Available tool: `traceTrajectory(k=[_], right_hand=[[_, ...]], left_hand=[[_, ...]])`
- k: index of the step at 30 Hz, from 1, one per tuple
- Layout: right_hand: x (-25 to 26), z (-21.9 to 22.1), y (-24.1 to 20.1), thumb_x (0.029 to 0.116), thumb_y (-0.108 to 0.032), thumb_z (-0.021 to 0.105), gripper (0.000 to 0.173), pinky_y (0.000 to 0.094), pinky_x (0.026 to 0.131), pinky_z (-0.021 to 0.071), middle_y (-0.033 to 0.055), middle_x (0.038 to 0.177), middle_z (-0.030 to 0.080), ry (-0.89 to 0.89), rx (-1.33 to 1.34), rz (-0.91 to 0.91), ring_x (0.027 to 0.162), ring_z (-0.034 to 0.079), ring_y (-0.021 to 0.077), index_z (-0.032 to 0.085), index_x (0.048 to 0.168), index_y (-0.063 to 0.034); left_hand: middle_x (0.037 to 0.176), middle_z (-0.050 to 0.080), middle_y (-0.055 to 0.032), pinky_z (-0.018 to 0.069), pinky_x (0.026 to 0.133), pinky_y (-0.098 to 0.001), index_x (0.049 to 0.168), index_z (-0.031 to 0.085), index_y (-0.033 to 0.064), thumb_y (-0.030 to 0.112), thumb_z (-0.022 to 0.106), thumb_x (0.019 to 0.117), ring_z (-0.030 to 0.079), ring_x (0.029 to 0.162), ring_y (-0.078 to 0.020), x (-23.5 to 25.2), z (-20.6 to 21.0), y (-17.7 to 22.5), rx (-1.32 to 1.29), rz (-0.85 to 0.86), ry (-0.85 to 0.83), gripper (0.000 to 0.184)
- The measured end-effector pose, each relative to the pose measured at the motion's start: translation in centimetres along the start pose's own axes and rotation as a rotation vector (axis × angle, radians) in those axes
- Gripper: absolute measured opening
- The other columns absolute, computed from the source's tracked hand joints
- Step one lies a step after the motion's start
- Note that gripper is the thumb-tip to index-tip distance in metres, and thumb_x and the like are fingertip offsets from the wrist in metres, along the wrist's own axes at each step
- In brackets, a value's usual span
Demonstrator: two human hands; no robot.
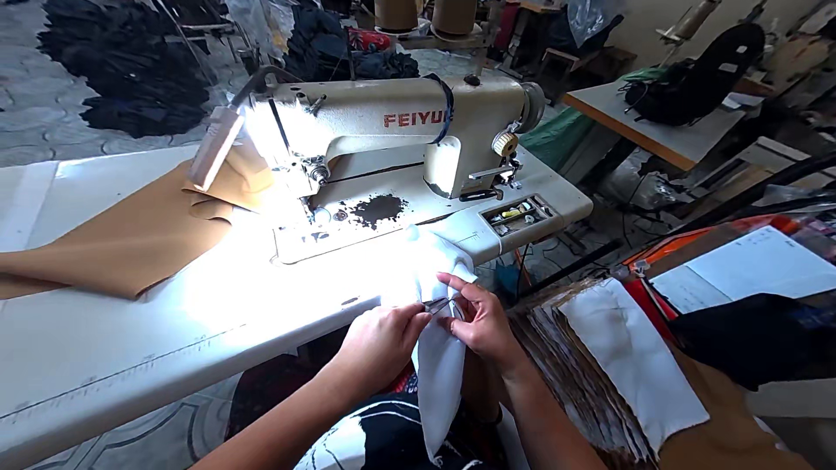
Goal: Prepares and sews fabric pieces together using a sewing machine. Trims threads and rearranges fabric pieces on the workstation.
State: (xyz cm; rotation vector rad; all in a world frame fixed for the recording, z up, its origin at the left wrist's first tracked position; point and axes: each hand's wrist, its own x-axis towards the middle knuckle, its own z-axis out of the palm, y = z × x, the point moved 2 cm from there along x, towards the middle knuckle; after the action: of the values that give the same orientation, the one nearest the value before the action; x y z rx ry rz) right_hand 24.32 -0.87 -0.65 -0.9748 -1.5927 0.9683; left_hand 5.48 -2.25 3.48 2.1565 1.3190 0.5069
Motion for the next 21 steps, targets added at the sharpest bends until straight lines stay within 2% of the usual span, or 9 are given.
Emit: traceTrajectory(k=[6,8,11,14,18,21], right_hand=[[-0.2,0.0,0.1,0.0750,0.003,0.073,0.059,0.0204,0.093,0.0545,0.0166,0.122,0.070,-0.019,-0.022,-0.044,0.103,0.067,0.0047,0.061,0.133,0.0093],[-0.2,0.0,0.2,0.0749,0.001,0.073,0.060,0.0190,0.089,0.0536,0.0162,0.121,0.070,-0.018,-0.047,-0.056,0.097,0.066,0.0025,0.061,0.134,0.0090],[-0.3,0.0,0.1,0.0754,0.000,0.073,0.062,0.0161,0.069,0.0536,0.0096,0.100,0.072,-0.016,-0.051,-0.013,0.070,0.060,-0.0015,0.060,0.135,0.0077],[-0.3,-0.5,0.0,0.0753,0.002,0.070,0.065,0.0163,0.067,0.0551,0.0075,0.100,0.072,-0.023,-0.017,0.024,0.067,0.062,-0.0015,0.058,0.139,0.0044],[-0.1,-1.3,0.3,0.0743,0.003,0.070,0.070,0.0157,0.066,0.0557,0.0039,0.097,0.072,-0.053,0.058,0.023,0.066,0.062,-0.0021,0.053,0.142,0.0045],[-0.1,-1.4,0.4,0.0752,0.001,0.072,0.072,0.0142,0.066,0.0550,0.0038,0.102,0.071,-0.080,0.071,0.011,0.066,0.061,-0.0032,0.051,0.144,0.0044]], left_hand=[[0.082,0.071,-0.0126,0.0519,0.069,-0.0507,0.115,0.075,0.0053,0.029,0.043,0.1088,0.068,0.076,-0.0291,0.4,0.4,0.4,0.011,0.065,0.060,0.041],[0.082,0.073,-0.0115,0.0533,0.069,-0.0500,0.112,0.077,0.0059,0.028,0.046,0.1076,0.070,0.076,-0.0276,0.5,0.5,0.3,0.020,0.101,0.108,0.038],[0.078,0.072,-0.0100,0.0522,0.065,-0.0483,0.108,0.077,0.0062,0.027,0.046,0.1066,0.069,0.071,-0.0257,0.1,0.3,-0.1,0.038,0.135,0.137,0.037],[0.075,0.069,-0.0093,0.0510,0.065,-0.0483,0.105,0.076,0.0063,0.029,0.043,0.1071,0.067,0.070,-0.0251,-0.9,-0.8,-0.3,0.063,0.103,0.105,0.041],[0.077,0.070,-0.0103,0.0509,0.069,-0.0498,0.109,0.076,0.0064,0.031,0.040,0.1080,0.067,0.075,-0.0262,-2.1,-2.5,-1.1,0.103,0.000,0.053,0.044],[0.077,0.068,-0.0106,0.0493,0.069,-0.0506,0.109,0.075,0.0063,0.031,0.040,0.1091,0.066,0.075,-0.0271,-2.0,-2.9,-1.5,0.108,-0.069,-0.022,0.043]])
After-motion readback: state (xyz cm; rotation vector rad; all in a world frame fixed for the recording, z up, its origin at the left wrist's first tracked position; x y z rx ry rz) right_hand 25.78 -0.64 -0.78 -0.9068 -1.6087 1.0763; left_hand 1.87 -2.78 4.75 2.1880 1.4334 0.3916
